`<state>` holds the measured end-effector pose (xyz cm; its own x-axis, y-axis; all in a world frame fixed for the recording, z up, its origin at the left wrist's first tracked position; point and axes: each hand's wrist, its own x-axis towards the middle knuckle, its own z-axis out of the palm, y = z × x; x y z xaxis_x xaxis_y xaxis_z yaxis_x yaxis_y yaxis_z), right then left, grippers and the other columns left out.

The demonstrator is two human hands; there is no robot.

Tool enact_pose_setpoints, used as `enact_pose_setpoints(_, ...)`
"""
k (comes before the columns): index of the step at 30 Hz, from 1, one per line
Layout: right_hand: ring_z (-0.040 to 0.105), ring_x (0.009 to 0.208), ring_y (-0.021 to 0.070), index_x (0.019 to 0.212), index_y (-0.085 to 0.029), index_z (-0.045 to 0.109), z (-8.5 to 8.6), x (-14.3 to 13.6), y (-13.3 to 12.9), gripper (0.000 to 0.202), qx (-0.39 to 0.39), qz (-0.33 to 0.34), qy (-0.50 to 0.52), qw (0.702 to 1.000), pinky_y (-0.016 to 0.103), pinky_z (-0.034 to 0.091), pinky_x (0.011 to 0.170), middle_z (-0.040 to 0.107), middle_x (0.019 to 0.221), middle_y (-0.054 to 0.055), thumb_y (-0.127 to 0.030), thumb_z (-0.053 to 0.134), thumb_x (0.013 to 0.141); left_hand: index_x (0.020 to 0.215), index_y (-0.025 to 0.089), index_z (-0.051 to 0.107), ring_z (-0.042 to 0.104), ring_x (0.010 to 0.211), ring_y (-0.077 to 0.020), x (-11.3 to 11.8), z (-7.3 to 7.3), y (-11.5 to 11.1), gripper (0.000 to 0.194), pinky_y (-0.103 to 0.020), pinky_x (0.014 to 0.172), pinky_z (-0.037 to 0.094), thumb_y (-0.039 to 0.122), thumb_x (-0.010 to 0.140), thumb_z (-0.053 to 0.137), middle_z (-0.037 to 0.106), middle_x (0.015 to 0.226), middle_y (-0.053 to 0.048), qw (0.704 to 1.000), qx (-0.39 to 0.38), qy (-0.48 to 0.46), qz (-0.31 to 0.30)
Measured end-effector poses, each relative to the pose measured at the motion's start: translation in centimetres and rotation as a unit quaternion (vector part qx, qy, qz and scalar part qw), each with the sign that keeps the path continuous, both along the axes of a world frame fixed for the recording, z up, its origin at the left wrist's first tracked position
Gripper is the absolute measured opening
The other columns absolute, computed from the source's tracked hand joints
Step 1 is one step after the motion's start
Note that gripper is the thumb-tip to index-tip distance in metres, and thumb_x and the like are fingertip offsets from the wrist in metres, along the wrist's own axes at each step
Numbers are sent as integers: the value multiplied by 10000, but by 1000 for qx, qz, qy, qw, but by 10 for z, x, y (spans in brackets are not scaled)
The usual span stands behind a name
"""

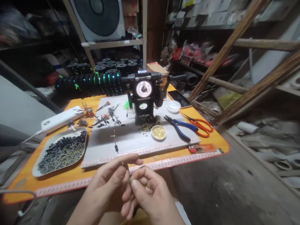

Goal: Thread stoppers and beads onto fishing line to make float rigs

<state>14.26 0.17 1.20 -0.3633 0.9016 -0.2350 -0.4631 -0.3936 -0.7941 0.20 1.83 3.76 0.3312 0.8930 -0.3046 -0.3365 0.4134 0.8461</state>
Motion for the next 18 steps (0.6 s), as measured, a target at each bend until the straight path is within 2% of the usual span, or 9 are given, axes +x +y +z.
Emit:
enact_pose_setpoints(2, 640, 481, 69, 873, -149, 569, 0, 2, 0, 349, 1, 11, -8, 1000, 160, 509, 485, 656, 645, -17, -467, 713, 866, 995, 160, 720, 439, 330, -82, 5, 0, 12, 362, -191, 360, 399, 488, 847, 690, 438, 440, 78, 999, -6, -50, -15)
enact_pose_setpoints(4, 629, 461, 67, 863, -153, 552, 0, 4, 0, 372, -6, 30, -11, 999, 156, 493, 462, 662, 647, -9, -489, 712, 858, 836, 136, 728, 348, 335, -28, 10, -4, 24, 290, -123, 359, 294, 426, 842, 724, 418, 421, 81, 998, 18, -61, 19)
enact_pose_setpoints(7, 595, 431, 53, 832, -170, 510, -1, 8, -3, 362, -17, 54, -22, 998, 127, 439, 429, 641, 598, -21, -481, 690, 878, 772, 132, 709, 265, 358, 3, 15, -9, 36, 268, -99, 381, 211, 390, 818, 764, 386, 423, 100, 994, 34, -76, 75)
enact_pose_setpoints(11, 582, 429, 49, 824, -173, 497, 0, 9, -5, 355, -22, 58, -30, 998, 127, 431, 437, 637, 586, -20, -469, 684, 884, 823, 140, 717, 252, 363, 1, 14, -11, 35, 225, -109, 397, 223, 362, 853, 734, 378, 434, 108, 992, 19, -87, 91)
enact_pose_setpoints(13, 594, 439, 62, 819, -172, 501, 1, 8, -4, 369, -20, 68, -29, 997, 144, 446, 447, 641, 591, -11, -484, 691, 871, 919, 141, 740, 269, 364, 11, 11, -10, 27, 237, -115, 404, 224, 370, 895, 681, 486, 496, 74, 992, 12, -97, 81)
enact_pose_setpoints(15, 589, 437, 69, 869, -167, 530, 3, 8, -3, 371, -18, 69, -26, 997, 153, 450, 446, 632, 588, -18, -497, 699, 859, 1031, 157, 745, 306, 371, 18, 8, -12, 17, 342, -126, 411, 245, 455, 918, 621, 627, 654, 6, 991, 5, -120, 56)
enact_pose_setpoints(17, 573, 432, 65, 952, -163, 564, 3, 9, -3, 383, -17, 58, -22, 998, 153, 444, 435, 628, 607, -26, -499, 715, 844, 1088, 180, 744, 319, 382, 17, 6, -15, 7, 398, -137, 423, 291, 507, 892, 632, 667, 749, -24, 990, -9, -141, 25)
enact_pose_setpoints(18, 569, 436, 62, 962, -162, 576, 3, 9, -2, 383, -15, 52, -26, 998, 152, 442, 435, 634, 623, -21, -496, 719, 842, 1074, 185, 750, 323, 388, 12, 6, -17, 2, 377, -137, 431, 308, 491, 867, 674, 648, 704, -10, 990, -19, -140, 15)
